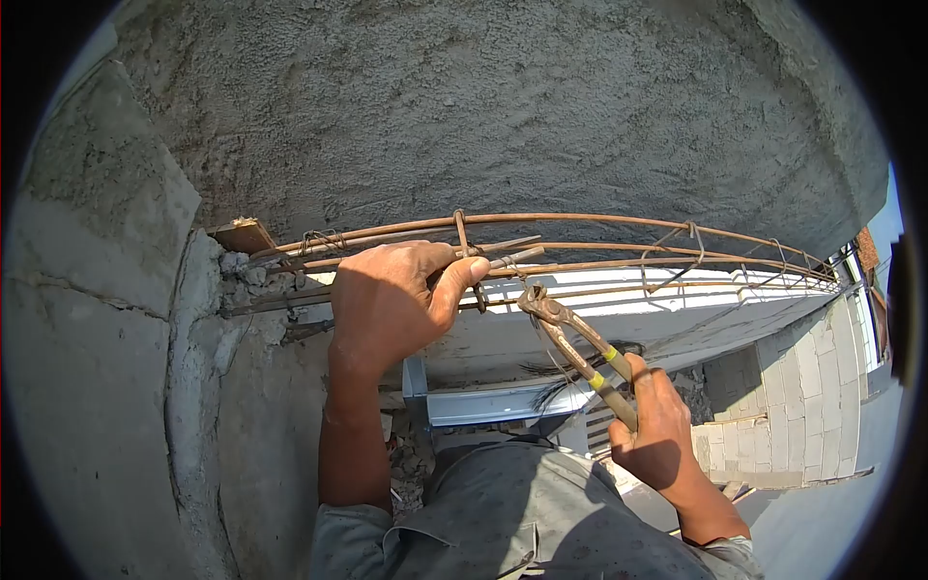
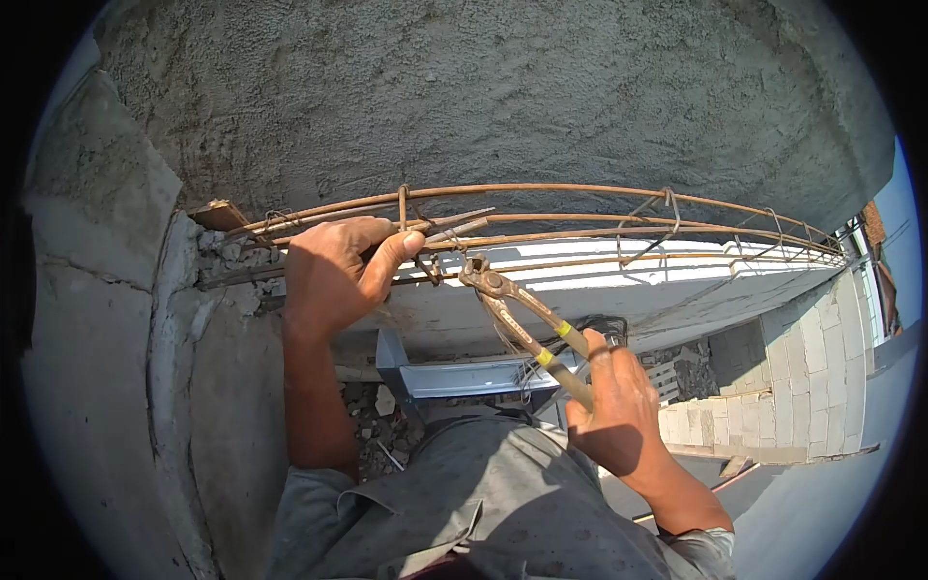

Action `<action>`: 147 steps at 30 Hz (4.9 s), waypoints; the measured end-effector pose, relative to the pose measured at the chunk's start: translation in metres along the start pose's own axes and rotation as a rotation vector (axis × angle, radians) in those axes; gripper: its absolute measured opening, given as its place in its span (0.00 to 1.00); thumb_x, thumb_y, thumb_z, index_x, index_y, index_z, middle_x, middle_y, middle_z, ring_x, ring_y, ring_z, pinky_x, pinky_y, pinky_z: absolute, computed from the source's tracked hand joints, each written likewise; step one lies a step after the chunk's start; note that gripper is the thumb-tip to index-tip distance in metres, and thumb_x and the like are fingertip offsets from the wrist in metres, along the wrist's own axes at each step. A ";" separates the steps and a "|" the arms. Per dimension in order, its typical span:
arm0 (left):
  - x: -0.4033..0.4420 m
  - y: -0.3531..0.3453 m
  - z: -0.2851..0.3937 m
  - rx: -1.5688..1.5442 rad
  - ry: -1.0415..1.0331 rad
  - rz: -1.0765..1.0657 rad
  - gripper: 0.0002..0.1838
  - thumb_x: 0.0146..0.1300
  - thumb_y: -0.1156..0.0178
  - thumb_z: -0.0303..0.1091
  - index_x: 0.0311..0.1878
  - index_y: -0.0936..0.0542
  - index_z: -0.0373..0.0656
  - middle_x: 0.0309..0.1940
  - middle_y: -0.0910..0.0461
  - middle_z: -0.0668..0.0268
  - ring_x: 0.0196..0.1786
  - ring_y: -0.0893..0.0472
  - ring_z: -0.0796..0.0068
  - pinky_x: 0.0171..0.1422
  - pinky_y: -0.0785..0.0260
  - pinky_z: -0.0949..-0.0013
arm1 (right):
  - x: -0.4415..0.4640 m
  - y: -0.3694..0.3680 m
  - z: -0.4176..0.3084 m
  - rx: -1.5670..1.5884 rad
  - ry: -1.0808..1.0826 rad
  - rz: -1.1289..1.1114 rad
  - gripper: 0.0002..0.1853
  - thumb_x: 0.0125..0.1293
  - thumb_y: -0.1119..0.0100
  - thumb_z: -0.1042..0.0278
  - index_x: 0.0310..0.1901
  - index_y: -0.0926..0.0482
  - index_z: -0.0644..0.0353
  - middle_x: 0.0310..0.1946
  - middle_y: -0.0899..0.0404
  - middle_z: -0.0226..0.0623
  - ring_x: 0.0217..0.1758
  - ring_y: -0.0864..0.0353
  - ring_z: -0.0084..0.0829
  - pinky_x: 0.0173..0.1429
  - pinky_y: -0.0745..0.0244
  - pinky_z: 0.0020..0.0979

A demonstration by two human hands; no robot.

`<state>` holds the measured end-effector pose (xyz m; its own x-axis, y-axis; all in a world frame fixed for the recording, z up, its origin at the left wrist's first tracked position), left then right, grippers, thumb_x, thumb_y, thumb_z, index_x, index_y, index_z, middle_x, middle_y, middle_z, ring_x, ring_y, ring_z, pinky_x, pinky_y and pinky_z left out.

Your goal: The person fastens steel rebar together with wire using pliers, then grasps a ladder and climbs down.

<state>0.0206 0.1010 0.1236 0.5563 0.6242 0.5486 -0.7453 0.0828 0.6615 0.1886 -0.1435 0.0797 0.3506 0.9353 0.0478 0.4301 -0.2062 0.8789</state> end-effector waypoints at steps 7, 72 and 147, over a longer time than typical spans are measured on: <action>0.000 0.004 0.000 0.012 -0.039 0.001 0.21 0.64 0.33 0.53 0.34 0.10 0.41 0.19 0.18 0.61 0.23 0.19 0.63 0.29 0.30 0.62 | -0.026 -0.101 -0.013 2.232 -0.386 -0.959 0.38 0.64 0.27 0.55 0.68 0.32 0.71 0.36 0.20 0.40 0.36 0.21 0.31 0.39 0.25 0.34; 0.000 0.004 0.004 0.003 -0.093 0.066 0.16 0.63 0.32 0.46 0.32 0.11 0.41 0.19 0.18 0.61 0.21 0.19 0.63 0.27 0.30 0.62 | 0.000 -0.032 0.006 0.192 -0.124 -0.036 0.29 0.60 0.38 0.74 0.65 0.32 0.59 0.36 0.25 0.41 0.35 0.22 0.43 0.43 0.23 0.41; -0.003 0.004 0.005 0.049 -0.112 0.080 0.16 0.62 0.30 0.46 0.31 0.11 0.42 0.22 0.16 0.62 0.23 0.17 0.64 0.30 0.28 0.63 | 0.005 -0.016 0.011 -0.160 0.048 0.275 0.36 0.53 0.43 0.79 0.68 0.31 0.56 0.38 0.25 0.45 0.36 0.22 0.50 0.42 0.24 0.46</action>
<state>0.0176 0.0956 0.1266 0.5355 0.5363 0.6524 -0.7714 -0.0037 0.6363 0.1926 -0.1386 0.0609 0.3940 0.8641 0.3132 0.1871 -0.4091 0.8931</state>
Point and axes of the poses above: each hand's wrist, its own x-axis towards the middle knuckle, its own y-axis out of the back of the hand, z = x × y, the point moved 6 cm from there along x, towards the middle knuckle
